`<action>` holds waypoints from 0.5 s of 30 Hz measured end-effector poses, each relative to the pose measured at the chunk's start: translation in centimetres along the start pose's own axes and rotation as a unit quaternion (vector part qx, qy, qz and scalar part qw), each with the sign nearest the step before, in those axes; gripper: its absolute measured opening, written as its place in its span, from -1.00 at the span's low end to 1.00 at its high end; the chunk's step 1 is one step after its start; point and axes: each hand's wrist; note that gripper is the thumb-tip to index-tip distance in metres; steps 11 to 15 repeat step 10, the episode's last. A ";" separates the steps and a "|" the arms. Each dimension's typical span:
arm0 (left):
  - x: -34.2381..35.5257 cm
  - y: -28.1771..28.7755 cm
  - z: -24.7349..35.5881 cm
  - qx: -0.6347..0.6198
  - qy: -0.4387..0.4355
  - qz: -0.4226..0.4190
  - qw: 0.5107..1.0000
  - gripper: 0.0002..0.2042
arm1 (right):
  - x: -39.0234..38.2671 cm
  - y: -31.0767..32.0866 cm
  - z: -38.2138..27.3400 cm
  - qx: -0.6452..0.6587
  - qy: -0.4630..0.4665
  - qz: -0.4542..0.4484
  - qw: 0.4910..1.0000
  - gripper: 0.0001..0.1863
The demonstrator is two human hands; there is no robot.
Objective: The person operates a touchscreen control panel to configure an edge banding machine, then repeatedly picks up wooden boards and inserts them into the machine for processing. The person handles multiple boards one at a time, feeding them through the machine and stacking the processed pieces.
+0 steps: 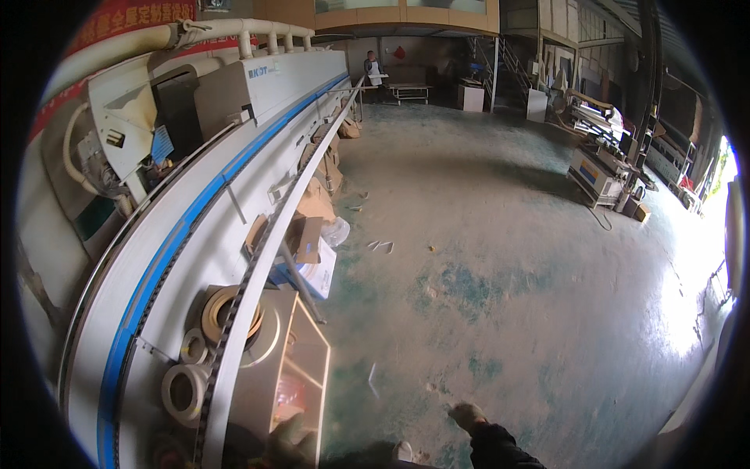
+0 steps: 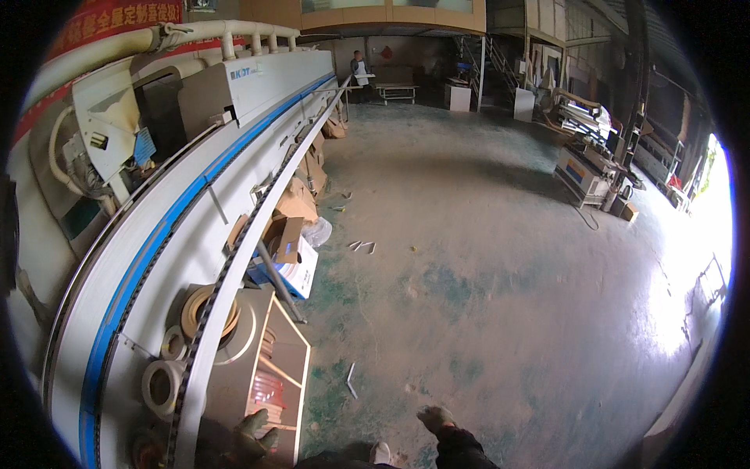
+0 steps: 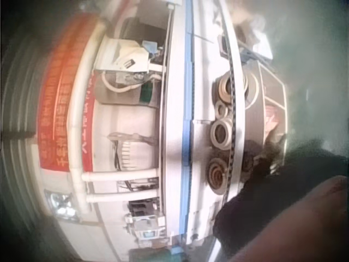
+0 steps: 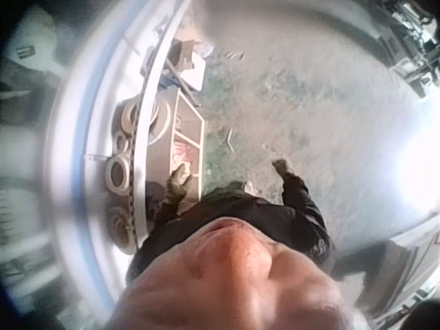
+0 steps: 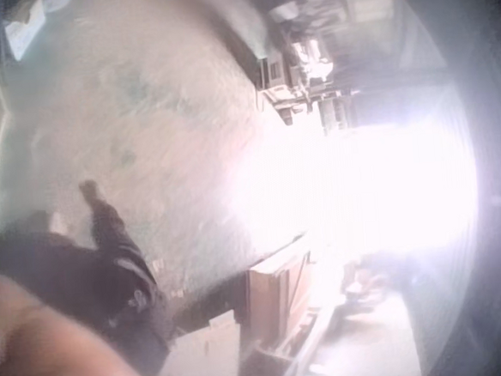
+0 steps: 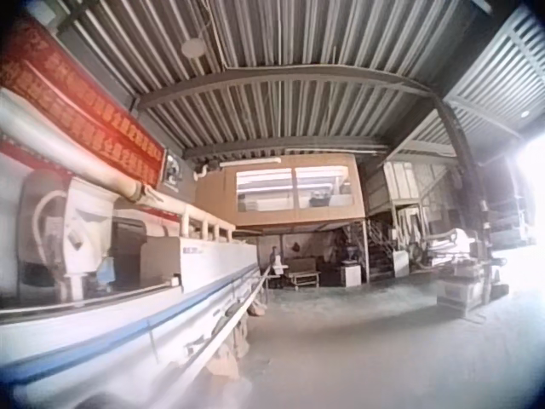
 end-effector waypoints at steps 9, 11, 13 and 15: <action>32.3 -6.5 8.2 0.149 -0.091 0.023 0.984 -0.41 | 15.9 26.7 13.3 0.303 -0.082 0.138 0.939 -0.38; 35.9 -6.9 9.5 0.172 -0.106 0.007 0.979 -0.37 | 18.4 28.6 15.0 0.313 -0.064 0.152 0.935 -0.38; 35.9 -6.9 9.5 0.172 -0.106 0.007 0.979 -0.37 | 18.4 28.6 15.0 0.313 -0.064 0.152 0.935 -0.38; 35.9 -6.9 9.5 0.172 -0.106 0.007 0.979 -0.37 | 18.4 28.6 15.0 0.313 -0.064 0.152 0.935 -0.38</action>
Point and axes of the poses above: each hand's wrist, its own x-axis towards the middle knuckle, its own y-axis out of the back of the hand, z = x × y, and after that the axes turned 6 degrees about -z, right-handed
